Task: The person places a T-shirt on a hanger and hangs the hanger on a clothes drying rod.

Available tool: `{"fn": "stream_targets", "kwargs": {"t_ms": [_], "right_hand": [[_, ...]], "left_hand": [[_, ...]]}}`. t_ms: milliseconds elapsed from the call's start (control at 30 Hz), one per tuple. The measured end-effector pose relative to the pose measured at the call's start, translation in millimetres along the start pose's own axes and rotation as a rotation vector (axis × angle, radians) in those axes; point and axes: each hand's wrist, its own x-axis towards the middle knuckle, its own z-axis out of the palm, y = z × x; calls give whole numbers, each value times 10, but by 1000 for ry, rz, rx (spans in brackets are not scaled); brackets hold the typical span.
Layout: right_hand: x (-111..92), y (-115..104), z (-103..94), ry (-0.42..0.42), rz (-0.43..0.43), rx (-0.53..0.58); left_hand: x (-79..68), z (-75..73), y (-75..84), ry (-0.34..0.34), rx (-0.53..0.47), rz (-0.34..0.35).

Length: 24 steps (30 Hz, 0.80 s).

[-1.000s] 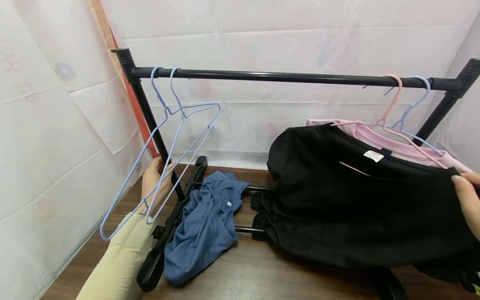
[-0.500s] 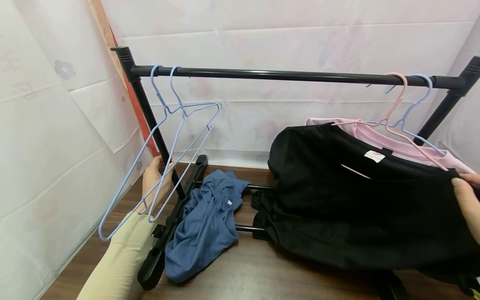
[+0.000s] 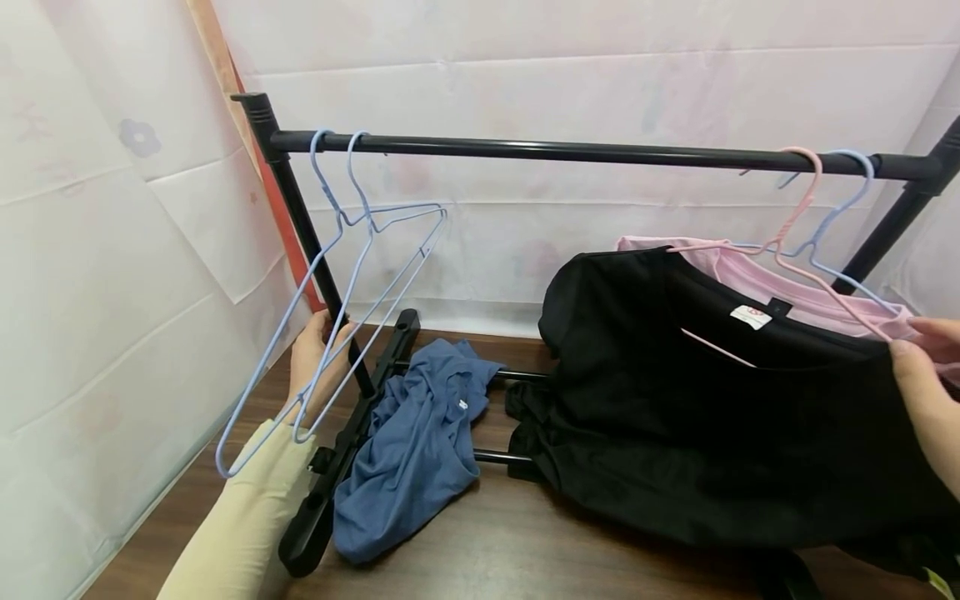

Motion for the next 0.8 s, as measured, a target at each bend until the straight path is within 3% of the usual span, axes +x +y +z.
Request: {"fn": "stream_targets", "kwargs": {"t_ms": [133,233,567,800], "right_hand": [[11,-259,91,-13,-172,64],[5,-372,172,-73,-242,92],[-78,-535,538,-230,-283,68],[-93,-650,803,-339,-244,109]], "left_hand": [[26,22,-46,9,1,6],[42,40,-85,12,-8,1],[24,36,-67,27,-32,28],[23,36,-66,33,20,30]]}}
